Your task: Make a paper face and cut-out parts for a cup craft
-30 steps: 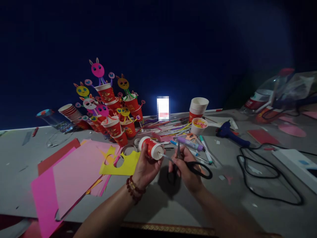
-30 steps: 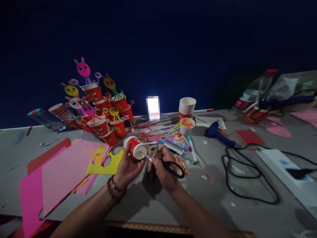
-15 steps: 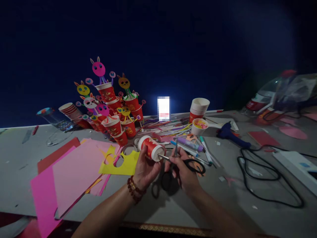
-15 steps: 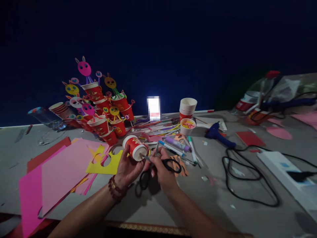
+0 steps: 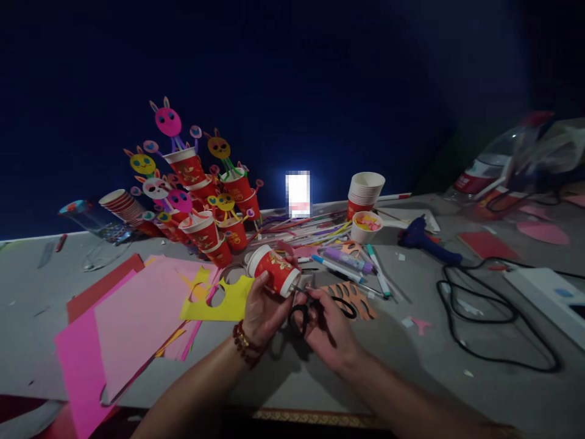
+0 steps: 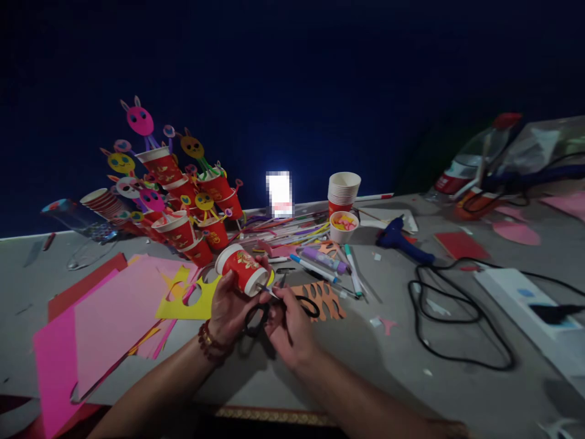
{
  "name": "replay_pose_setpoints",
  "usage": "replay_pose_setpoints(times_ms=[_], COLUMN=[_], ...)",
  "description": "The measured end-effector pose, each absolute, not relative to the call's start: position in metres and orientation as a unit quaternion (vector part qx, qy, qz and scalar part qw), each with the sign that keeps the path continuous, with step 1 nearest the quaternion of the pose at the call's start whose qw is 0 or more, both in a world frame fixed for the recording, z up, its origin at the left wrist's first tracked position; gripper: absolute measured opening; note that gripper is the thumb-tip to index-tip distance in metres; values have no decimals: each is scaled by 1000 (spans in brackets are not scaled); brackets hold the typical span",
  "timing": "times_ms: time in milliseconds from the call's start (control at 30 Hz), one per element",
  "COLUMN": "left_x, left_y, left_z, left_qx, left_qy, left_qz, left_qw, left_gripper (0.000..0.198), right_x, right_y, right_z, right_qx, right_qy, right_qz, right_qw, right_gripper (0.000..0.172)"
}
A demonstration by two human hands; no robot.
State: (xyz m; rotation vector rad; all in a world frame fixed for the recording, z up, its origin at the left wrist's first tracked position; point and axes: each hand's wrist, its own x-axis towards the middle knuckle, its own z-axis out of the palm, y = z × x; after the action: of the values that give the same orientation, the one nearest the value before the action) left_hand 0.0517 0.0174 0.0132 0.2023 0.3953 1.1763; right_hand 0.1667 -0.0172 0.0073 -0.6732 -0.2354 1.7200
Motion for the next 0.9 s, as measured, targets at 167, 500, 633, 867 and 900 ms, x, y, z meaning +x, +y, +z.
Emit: replay_pose_setpoints(times_ms=[167, 500, 633, 867, 900], left_x=[51, 50, 49, 45, 44], left_y=[18, 18, 19, 23, 24], left_z=[13, 24, 22, 20, 20], left_qx=[70, 106, 125, 136, 134], left_qy=[232, 281, 290, 319, 323], left_qz=[538, 508, 515, 481, 476], left_qw=[807, 807, 797, 805, 807], left_gripper=[30, 26, 26, 28, 27], right_x=[163, 172, 175, 183, 184], right_y=[-14, -13, -12, -13, -14], right_z=[2, -2, -2, 2, 2], right_qx=[-320, -392, -386, -397, -398], right_qy=[-81, -339, -425, -527, -538], right_qz=[713, 601, 568, 512, 508], right_qw=[619, 608, 590, 550, 542], right_gripper=[24, 20, 20, 9, 8])
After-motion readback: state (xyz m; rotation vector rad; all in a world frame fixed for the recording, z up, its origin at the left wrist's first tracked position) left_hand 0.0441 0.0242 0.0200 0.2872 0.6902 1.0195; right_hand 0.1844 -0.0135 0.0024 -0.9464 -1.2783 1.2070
